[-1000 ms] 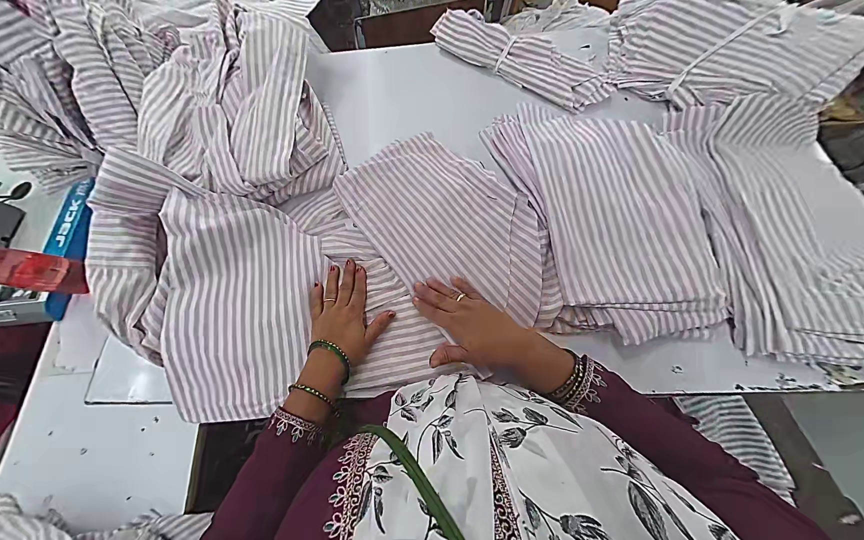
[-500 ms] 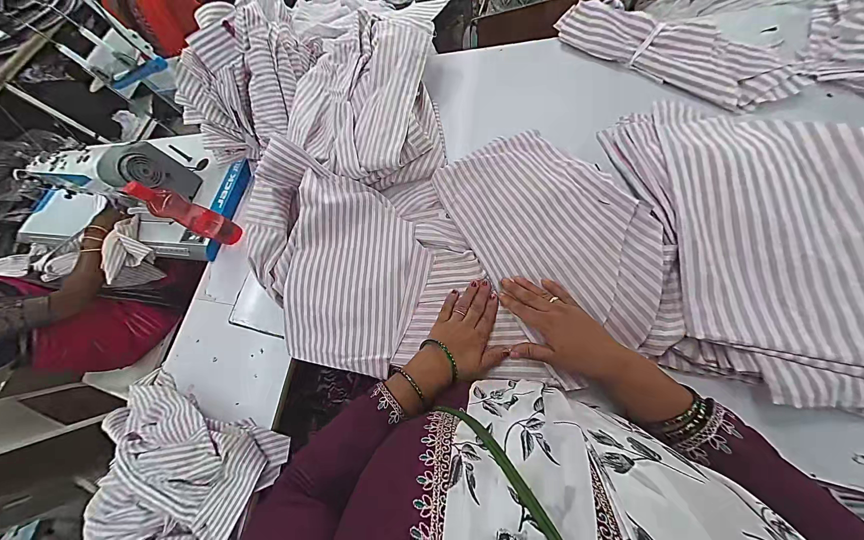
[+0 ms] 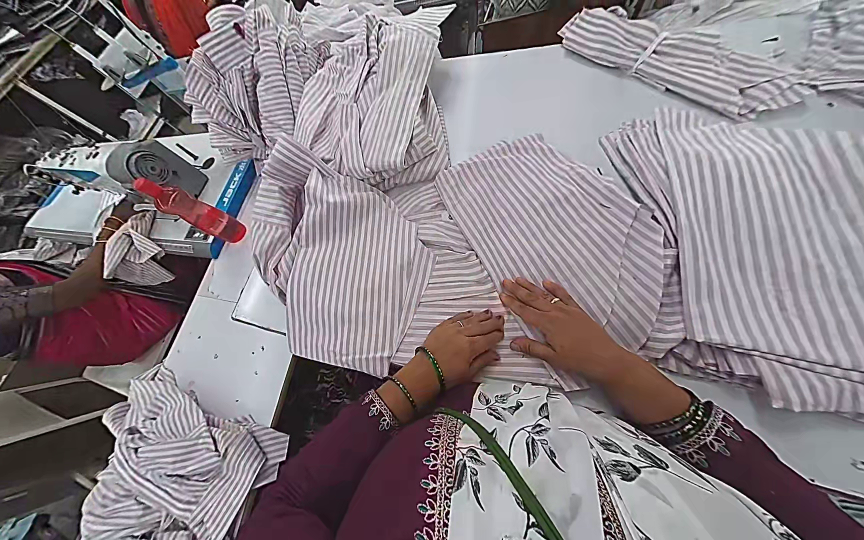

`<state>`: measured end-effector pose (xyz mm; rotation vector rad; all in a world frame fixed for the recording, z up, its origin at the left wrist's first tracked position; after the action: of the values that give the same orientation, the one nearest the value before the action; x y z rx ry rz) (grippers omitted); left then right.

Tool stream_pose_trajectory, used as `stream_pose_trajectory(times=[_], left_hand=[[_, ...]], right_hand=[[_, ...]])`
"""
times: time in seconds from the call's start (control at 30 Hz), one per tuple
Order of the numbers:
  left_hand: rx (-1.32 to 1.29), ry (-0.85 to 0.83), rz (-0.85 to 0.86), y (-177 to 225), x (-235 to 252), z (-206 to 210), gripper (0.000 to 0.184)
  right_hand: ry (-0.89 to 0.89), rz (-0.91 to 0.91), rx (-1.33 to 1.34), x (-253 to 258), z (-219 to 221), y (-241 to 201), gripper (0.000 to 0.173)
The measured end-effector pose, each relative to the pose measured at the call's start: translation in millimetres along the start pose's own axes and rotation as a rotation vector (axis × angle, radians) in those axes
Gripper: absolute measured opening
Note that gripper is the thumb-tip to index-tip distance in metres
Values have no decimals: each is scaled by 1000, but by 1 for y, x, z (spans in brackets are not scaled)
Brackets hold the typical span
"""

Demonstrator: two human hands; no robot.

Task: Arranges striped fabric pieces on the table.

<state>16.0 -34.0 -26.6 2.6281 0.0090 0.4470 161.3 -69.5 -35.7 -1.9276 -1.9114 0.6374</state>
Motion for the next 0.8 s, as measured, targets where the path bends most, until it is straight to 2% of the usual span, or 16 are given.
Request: stream_pose_trajectory(times=[0.07, 0.13, 0.27, 0.33, 0.43, 0.53, 0.6, 0.67, 0.73, 0.77, 0.8], left_hand=[[47, 175, 61, 1, -3, -4, 20], [135, 232, 44, 2, -2, -6, 18], [155, 96, -158, -3, 6, -4, 25], [184, 77, -207, -7, 8, -3, 26], [186, 90, -249, -13, 9, -6, 31], [-135, 156, -428, -33, 16, -22, 47], [-464, 317, -606, -57, 32, -33, 62], [-685, 436, -766, -84, 54, -44, 74], [-647, 406, -750, -112, 75, -55, 84], [-534, 381, -684, -125, 85, -62, 88], [-390, 331, -626, -129, 95, -72, 89]], right_hand=[[-15, 12, 4, 0, 0, 0, 69], [-12, 10, 8, 0, 0, 0, 68], [-55, 34, 11, 1, 1, 0, 65], [-68, 62, 20, 2, 0, -1, 61], [67, 85, 53, 2, -7, -4, 46], [309, 86, 45, -1, -18, -6, 25], [410, 88, 7, -2, -26, -8, 21], [489, 66, 29, -4, -36, -18, 20], [521, -44, 89, -6, -39, -40, 20], [455, -102, 93, -3, -33, -51, 22], [282, -114, 65, 1, -20, -60, 32]])
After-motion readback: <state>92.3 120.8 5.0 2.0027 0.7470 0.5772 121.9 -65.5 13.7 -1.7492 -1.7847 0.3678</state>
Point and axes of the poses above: each hand's wrist, its own x-axis towards the middle knuckle, its own z-axis out of the palm, y = z × x, the point moved 7 cm from there along x, towards the middle knuckle, and after that the axes turned 15 degrees about z, right-handed, at the moved point
